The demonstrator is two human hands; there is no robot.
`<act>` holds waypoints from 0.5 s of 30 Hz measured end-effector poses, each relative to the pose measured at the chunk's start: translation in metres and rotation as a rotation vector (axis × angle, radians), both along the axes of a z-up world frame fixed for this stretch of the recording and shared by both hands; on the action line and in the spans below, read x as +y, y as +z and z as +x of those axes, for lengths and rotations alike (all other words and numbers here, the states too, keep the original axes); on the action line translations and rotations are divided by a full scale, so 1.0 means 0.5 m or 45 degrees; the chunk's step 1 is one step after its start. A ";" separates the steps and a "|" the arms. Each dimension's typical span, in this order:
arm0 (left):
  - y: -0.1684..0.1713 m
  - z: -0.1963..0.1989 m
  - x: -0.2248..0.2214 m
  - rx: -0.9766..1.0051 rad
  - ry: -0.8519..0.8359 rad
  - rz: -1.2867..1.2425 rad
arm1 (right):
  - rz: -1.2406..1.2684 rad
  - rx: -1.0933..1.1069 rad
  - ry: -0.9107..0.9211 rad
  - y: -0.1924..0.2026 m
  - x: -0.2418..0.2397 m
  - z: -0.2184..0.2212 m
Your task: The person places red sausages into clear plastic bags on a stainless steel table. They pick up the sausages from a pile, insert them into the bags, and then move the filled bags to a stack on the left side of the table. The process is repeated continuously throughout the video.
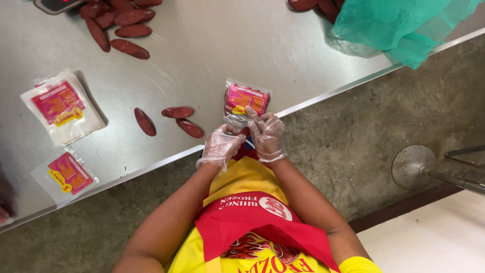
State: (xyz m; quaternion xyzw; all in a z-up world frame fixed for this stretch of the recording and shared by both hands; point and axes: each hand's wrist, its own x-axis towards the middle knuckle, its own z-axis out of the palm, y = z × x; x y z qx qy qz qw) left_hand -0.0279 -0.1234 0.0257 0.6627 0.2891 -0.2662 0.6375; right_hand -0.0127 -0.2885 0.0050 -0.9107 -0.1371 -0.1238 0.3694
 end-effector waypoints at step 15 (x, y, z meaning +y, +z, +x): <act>-0.058 0.020 -0.071 -0.280 0.173 0.097 | -0.034 -0.010 0.155 0.042 -0.005 0.009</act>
